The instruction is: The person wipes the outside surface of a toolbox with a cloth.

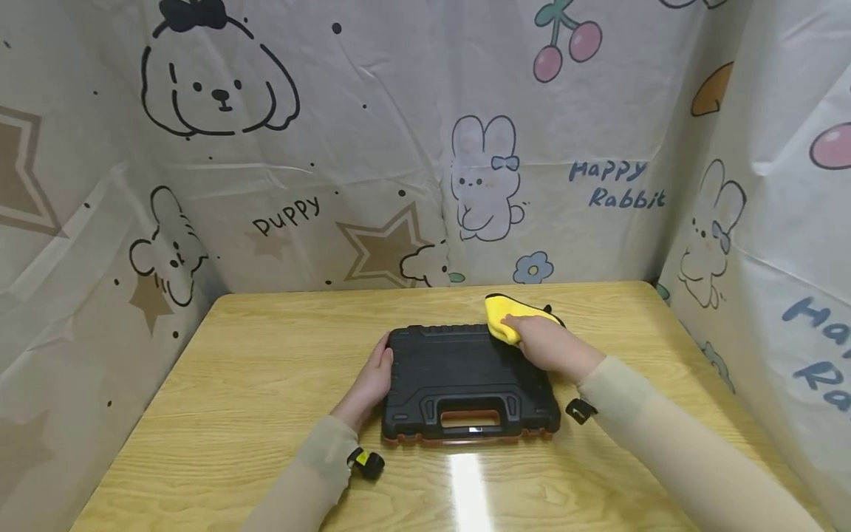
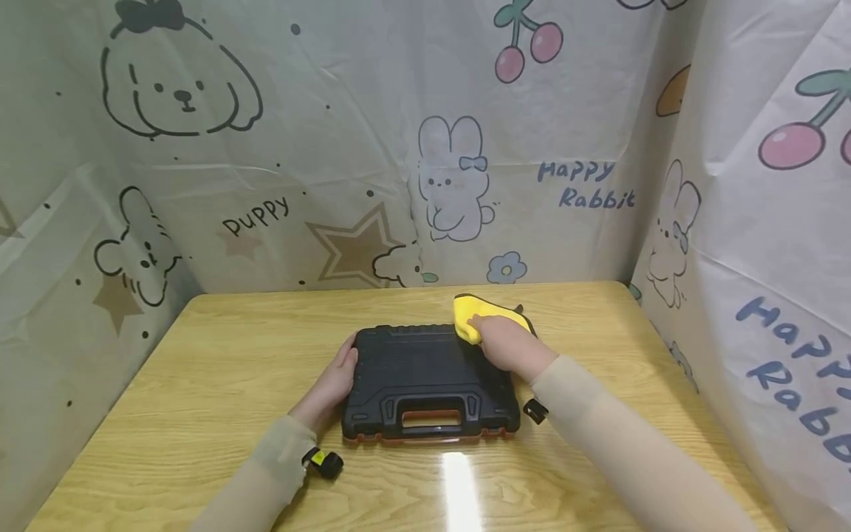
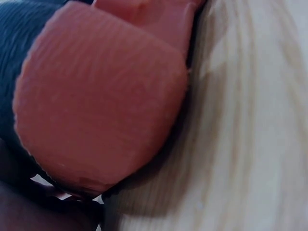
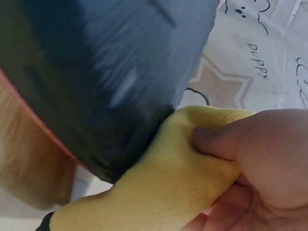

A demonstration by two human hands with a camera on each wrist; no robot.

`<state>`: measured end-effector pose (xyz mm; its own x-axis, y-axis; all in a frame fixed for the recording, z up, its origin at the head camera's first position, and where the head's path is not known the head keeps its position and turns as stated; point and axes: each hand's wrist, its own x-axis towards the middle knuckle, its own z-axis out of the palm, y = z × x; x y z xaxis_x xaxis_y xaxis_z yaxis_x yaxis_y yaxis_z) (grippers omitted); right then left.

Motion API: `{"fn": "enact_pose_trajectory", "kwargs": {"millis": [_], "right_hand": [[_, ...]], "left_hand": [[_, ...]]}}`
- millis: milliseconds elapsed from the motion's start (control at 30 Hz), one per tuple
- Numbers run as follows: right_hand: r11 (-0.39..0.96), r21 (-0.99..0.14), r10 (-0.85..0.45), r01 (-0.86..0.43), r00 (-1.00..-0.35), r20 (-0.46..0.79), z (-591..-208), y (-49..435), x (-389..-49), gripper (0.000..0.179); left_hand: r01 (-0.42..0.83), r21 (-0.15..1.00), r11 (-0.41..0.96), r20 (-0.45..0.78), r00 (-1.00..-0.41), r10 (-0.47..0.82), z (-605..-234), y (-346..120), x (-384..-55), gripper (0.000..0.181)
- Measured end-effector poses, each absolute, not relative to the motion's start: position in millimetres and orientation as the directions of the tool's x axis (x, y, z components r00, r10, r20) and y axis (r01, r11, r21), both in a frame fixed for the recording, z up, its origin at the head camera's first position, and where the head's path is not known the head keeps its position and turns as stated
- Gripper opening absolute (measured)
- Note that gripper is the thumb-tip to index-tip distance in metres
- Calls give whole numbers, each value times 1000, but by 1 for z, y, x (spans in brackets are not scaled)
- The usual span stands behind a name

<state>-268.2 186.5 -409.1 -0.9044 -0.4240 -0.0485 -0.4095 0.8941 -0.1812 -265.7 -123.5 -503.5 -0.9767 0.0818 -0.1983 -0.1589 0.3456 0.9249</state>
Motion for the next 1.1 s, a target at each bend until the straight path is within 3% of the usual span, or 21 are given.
{"fn": "enact_pose_trajectory", "kwargs": {"millis": [533,1100], "right_hand": [[881,-157,-456,-445,-890,-34,-418,191,-257,49],[822,-78,-564,-564,-825,31,-418,191,-196,43]], "left_hand": [[-156,921,356,-194,-978,72,-504,-124,-265,55],[-151,925,347,-188,-979,76,-503,-121,-265,56]]}}
